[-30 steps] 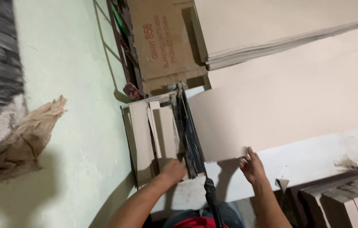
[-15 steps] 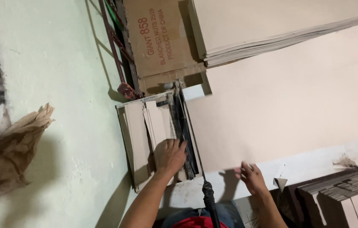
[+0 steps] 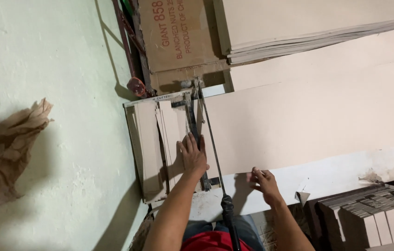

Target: The person uses a manual paper cutter to trim large sheets of beige paper. They repeatedly place the paper on the cutting mat, align it against the guide, and pull down the lever to make a cut. The cut pieces are then removed and stacked.

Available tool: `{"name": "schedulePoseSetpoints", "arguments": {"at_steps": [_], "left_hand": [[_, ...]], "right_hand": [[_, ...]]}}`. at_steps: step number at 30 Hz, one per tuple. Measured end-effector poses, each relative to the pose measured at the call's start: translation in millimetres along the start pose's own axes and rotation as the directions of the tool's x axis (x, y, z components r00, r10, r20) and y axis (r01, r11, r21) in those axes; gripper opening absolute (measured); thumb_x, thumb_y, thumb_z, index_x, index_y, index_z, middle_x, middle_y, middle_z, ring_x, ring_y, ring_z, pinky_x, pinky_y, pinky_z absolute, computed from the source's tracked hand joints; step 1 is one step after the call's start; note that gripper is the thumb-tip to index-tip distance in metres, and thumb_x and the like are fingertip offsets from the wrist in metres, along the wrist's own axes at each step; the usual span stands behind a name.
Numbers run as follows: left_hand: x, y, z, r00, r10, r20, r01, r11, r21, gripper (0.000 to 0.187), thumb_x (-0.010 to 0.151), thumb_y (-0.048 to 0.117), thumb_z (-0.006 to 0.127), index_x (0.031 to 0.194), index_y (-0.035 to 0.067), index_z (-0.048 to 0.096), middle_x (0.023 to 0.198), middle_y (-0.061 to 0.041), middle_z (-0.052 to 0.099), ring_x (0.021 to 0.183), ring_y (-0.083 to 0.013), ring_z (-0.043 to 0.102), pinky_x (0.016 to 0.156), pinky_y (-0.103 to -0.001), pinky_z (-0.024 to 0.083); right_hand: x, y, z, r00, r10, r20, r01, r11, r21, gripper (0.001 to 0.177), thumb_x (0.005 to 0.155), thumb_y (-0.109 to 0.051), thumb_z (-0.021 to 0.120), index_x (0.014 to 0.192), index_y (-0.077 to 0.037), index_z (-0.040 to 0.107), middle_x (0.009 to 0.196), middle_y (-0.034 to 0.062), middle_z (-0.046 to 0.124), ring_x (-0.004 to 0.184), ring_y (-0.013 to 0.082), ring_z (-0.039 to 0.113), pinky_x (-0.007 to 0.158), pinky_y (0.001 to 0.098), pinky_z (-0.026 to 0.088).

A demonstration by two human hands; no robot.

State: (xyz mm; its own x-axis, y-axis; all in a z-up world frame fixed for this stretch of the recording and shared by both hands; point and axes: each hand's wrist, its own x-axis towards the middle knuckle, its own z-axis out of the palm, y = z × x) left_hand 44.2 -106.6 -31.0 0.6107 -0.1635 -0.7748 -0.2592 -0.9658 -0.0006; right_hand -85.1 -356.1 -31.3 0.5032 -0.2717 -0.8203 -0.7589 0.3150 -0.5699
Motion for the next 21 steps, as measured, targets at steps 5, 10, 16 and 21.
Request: {"name": "schedulePoseSetpoints", "arguments": {"at_steps": [5, 10, 16, 21], "left_hand": [[-22, 6, -19, 0.998, -0.065, 0.014, 0.065, 0.998, -0.014, 0.104, 0.090, 0.046, 0.073, 0.165, 0.009, 0.012, 0.170, -0.029, -0.005, 0.158, -0.0433, -0.006, 0.117, -0.074, -0.010], [7, 9, 11, 0.998, -0.056, -0.041, 0.059, 0.995, 0.082, 0.121, 0.080, 0.043, 0.081, 0.164, 0.004, 0.003, 0.167, -0.035, -0.013, 0.155, -0.0498, -0.009, 0.116, -0.076, -0.004], [4, 11, -2, 0.999, -0.030, 0.014, 0.030, 0.999, -0.011, 0.131, 0.082, 0.042, 0.084, 0.164, 0.010, -0.013, 0.166, -0.034, -0.018, 0.155, -0.0502, -0.013, 0.116, -0.076, -0.007], [0, 1, 4, 0.995, -0.044, -0.088, 0.048, 0.998, 0.043, 0.129, 0.080, 0.052, 0.082, 0.165, 0.011, -0.006, 0.168, -0.033, -0.008, 0.155, -0.0499, -0.010, 0.115, -0.076, -0.006]], "right_hand": [[-33, 2, 26, 0.979, -0.022, 0.201, 0.188, 0.472, -0.861, 0.047, 0.102, -0.063, 0.043, 0.119, -0.026, 0.066, 0.069, 0.0028, 0.080, 0.063, 0.0217, 0.079, 0.073, 0.0389, 0.059], [-160, -7, 91, 0.966, 0.023, 0.256, 0.249, 0.170, -0.953, 0.085, 0.093, -0.058, 0.054, 0.162, -0.027, 0.015, 0.072, 0.0074, 0.072, 0.065, 0.0317, 0.071, 0.062, 0.0453, 0.058], [-48, 149, 68, 0.969, -0.161, 0.187, 0.206, 0.112, -0.972, 0.071, 0.094, -0.030, 0.049, 0.159, -0.026, 0.021, 0.105, 0.0145, 0.070, 0.081, 0.0459, 0.073, 0.070, 0.0607, 0.055], [-80, 96, 76, 0.953, -0.183, 0.242, 0.285, 0.260, -0.923, 0.078, 0.089, -0.032, 0.066, 0.155, -0.029, 0.024, 0.106, 0.0170, 0.074, 0.082, 0.0479, 0.072, 0.064, 0.0576, 0.054]]}}
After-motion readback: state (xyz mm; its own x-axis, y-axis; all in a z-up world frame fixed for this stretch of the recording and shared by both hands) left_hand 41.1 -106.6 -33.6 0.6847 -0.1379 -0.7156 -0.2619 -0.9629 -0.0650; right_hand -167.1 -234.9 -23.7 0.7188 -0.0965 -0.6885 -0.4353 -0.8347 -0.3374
